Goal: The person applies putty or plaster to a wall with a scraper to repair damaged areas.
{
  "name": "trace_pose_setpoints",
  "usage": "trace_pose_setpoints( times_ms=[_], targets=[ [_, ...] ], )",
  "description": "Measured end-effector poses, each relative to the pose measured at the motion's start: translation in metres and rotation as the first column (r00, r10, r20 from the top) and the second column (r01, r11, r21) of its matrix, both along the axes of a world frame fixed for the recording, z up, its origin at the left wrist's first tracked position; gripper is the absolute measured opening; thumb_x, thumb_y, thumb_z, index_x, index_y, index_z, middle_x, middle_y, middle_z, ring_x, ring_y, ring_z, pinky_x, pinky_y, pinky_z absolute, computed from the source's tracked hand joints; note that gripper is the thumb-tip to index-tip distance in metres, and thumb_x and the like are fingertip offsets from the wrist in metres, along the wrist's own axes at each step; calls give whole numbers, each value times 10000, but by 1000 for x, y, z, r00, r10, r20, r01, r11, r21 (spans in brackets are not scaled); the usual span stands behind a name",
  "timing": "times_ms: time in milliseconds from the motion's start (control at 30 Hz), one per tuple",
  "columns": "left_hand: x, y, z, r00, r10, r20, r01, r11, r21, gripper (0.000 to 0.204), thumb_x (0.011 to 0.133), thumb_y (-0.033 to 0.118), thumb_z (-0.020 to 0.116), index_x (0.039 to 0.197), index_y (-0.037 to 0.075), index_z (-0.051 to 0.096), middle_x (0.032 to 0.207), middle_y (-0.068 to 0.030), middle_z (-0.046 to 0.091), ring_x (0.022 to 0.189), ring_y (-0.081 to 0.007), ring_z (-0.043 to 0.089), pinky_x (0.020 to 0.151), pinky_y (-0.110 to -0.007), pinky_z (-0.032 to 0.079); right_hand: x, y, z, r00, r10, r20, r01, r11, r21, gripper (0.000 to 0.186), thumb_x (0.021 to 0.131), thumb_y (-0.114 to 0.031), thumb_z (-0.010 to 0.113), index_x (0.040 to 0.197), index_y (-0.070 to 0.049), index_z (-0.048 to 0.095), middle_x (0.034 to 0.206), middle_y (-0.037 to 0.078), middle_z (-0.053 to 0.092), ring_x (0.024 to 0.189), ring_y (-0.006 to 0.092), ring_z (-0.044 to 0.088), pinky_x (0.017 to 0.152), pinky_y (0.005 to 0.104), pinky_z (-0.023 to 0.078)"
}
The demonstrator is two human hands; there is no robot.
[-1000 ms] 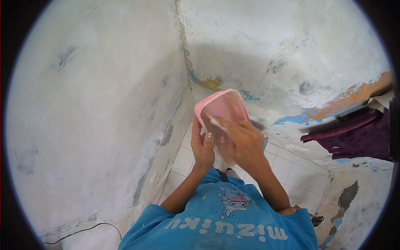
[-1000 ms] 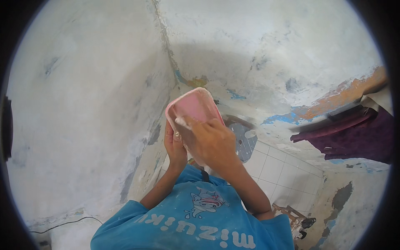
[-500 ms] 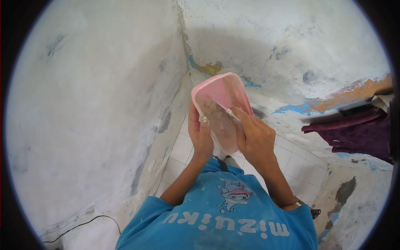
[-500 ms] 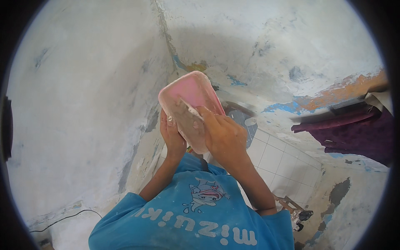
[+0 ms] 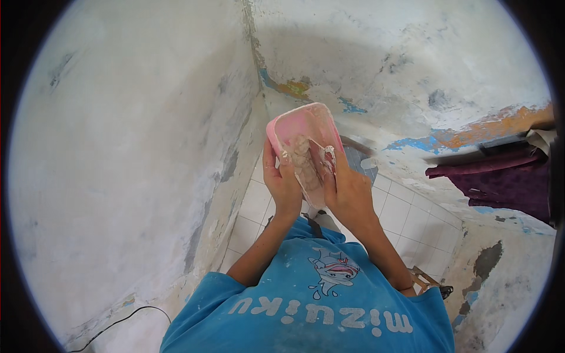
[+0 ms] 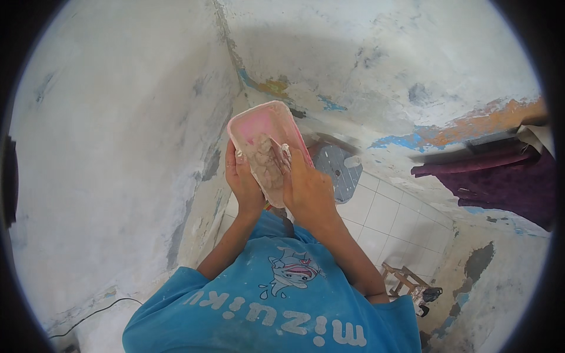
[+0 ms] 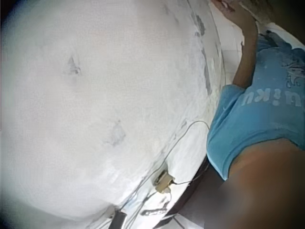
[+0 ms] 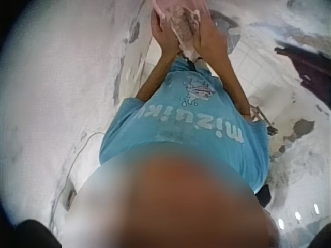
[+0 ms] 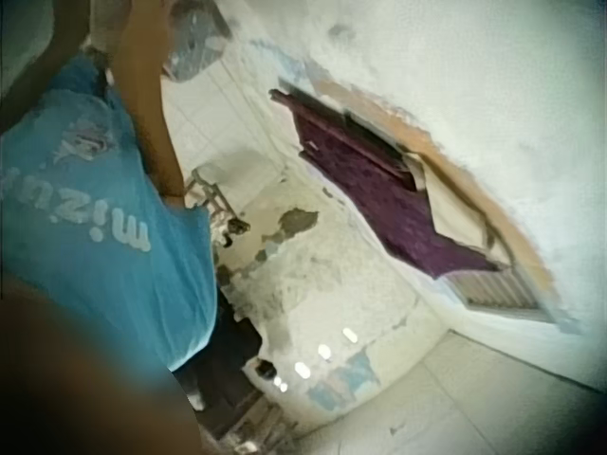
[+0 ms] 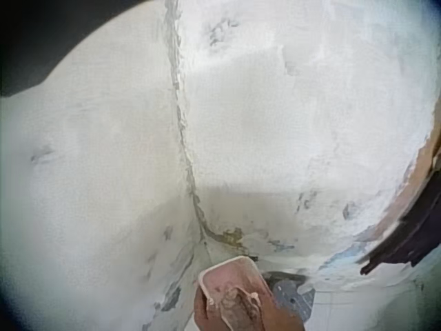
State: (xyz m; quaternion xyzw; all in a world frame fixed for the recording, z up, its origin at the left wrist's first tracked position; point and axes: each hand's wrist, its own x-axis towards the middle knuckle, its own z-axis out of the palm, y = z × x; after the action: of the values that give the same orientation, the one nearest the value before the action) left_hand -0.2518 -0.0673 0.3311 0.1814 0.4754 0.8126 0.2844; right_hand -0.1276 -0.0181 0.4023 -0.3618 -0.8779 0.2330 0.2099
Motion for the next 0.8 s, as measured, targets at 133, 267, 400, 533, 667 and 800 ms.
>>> trace_pose_setpoints(
  times_ms=[133,267,400,533,667,800],
  targets=[
    [3,0,-14,997,75,-31,-76,995,-62,513,1051,202,455,1490,-54,385,1421,-152,518,1260,-193,547,1039,-327,471,-5,-2,-2,999,-26,36,32,982,-185,432,915,-97,566,1302,73,477,886,262,679,763,425,684,666,519,530],
    [6,-1,-18,995,77,-69,-85,988,-127,520,1056,220,446,1494,-51,379,1422,-154,515,1277,-202,534,1051,-334,458,-7,-9,-22,990,-97,-100,77,980,-182,442,934,-132,592,1310,55,451,901,293,677,786,481,668,691,541,521],
    [7,-2,-29,996,48,-80,-62,981,-184,527,1065,255,432,1494,-47,381,1413,-153,517,1261,-204,539,1047,-339,461,-5,-8,-33,986,-114,-118,92,980,-174,437,936,-135,600,1311,38,459,911,294,676,809,494,669,695,519,533],
    [17,-7,-29,997,-57,53,64,988,-142,517,1077,313,413,1457,-37,419,1357,-141,550,1213,-207,570,1020,-345,481,3,0,-7,993,-88,-78,62,957,-283,380,934,-108,597,1270,32,490,906,279,679,808,467,679,681,491,537],
    [26,-13,-46,936,-241,258,265,962,-61,590,1077,308,406,1540,-48,328,1444,-154,507,1300,-196,505,1075,-320,425,25,1,34,993,-70,-91,47,972,-229,315,932,-80,594,1223,26,536,903,277,677,798,447,684,676,474,542],
    [49,-3,-52,953,-265,145,278,957,-83,590,1080,315,391,1539,-51,336,1446,-154,505,1293,-190,505,1083,-318,414,44,8,13,994,52,91,-36,984,-173,358,921,-69,590,1263,21,536,901,271,678,784,445,680,675,479,544]
  ],
)
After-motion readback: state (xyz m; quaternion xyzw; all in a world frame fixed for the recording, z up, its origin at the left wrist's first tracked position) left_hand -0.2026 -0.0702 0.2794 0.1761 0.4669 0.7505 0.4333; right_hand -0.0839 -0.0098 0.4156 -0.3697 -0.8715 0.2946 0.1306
